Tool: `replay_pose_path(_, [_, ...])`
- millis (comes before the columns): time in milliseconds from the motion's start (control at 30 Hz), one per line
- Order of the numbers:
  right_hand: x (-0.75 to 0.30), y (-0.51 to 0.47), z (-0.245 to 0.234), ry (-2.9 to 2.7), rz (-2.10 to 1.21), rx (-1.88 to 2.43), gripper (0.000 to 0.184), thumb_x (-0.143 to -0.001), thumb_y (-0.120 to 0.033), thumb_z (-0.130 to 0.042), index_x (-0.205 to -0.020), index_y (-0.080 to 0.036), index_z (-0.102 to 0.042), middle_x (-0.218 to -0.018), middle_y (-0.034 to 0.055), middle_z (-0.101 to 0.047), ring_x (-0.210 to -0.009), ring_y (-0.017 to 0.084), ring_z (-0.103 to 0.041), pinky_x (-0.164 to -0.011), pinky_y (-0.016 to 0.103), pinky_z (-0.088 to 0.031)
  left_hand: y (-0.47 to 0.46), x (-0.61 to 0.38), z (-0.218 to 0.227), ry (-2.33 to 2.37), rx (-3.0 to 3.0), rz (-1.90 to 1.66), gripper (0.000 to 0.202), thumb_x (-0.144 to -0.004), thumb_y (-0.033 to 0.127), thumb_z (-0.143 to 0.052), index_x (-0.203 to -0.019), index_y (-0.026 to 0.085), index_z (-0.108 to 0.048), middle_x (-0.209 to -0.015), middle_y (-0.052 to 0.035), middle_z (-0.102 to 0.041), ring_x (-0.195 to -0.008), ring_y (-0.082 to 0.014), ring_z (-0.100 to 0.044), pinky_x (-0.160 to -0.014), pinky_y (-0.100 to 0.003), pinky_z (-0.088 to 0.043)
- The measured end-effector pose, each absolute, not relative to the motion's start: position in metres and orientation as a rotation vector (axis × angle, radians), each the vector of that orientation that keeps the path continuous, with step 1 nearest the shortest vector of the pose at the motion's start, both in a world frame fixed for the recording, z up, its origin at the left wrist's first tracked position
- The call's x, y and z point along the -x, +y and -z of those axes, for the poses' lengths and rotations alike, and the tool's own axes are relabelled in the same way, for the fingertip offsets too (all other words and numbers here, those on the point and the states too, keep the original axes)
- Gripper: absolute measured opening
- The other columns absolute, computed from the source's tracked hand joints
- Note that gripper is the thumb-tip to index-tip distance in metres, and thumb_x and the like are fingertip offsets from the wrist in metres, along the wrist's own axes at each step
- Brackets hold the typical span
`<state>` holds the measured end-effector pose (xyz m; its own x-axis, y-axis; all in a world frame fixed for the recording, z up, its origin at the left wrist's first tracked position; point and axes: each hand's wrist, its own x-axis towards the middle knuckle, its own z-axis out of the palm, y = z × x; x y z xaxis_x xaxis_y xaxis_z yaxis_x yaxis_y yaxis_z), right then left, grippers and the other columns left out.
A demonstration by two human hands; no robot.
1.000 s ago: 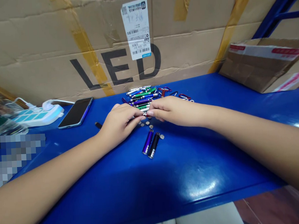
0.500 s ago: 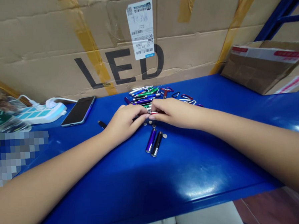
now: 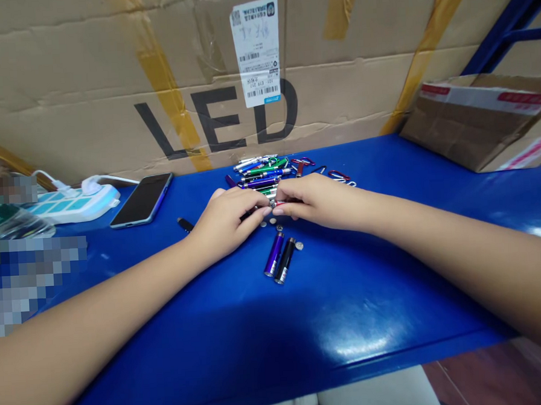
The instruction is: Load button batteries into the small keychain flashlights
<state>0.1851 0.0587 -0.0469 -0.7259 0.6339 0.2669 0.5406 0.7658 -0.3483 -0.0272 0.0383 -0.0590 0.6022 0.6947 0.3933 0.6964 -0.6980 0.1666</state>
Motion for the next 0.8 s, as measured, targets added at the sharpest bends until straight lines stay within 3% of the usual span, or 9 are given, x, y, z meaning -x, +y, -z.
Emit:
replay_pose_path(300, [-0.185,0.054,0.042,-2.551,-0.409,0.916,0.030,-0.092,-0.041,-0.049,-0.077,-0.017,-0.056,-0.073,0.0010,-0.059,-0.065,0.013,-0.050,-0.060,0.025,-0.031,0.037,0.026,0.056,-1.273,2.811,0.685,0.023,-0.096,0.035,-0.045,-0.098,0.022,-0.064,-0.095,-0.0016,-0.071,-0.090,-0.0187,-0.062,-0.079,-0.032,-0.034])
replay_pose_path(633, [-0.190,0.058,0.038,-2.612,-0.321,0.916,0.018,-0.083,-0.033,-0.063,-0.083,-0.016,-0.063,-0.075,0.0014,-0.063,-0.065,0.013,-0.052,-0.059,0.024,-0.031,0.037,0.025,0.056,-1.306,2.785,0.710,0.022,-0.095,0.034,-0.047,-0.099,0.022,-0.065,-0.097,-0.0010,-0.071,-0.091,-0.0190,-0.062,-0.079,-0.032,-0.034])
replay_pose_path(800, [-0.194,0.058,0.031,-2.634,-0.258,0.977,0.020,-0.089,-0.031,-0.055,-0.088,-0.016,-0.067,-0.079,0.0039,-0.066,-0.068,0.015,-0.053,-0.060,0.026,-0.031,0.038,0.024,0.055,-1.365,2.765,0.761,0.022,-0.094,0.033,-0.048,-0.093,0.020,-0.066,-0.091,-0.0018,-0.070,-0.086,-0.0186,-0.062,-0.077,-0.031,-0.037])
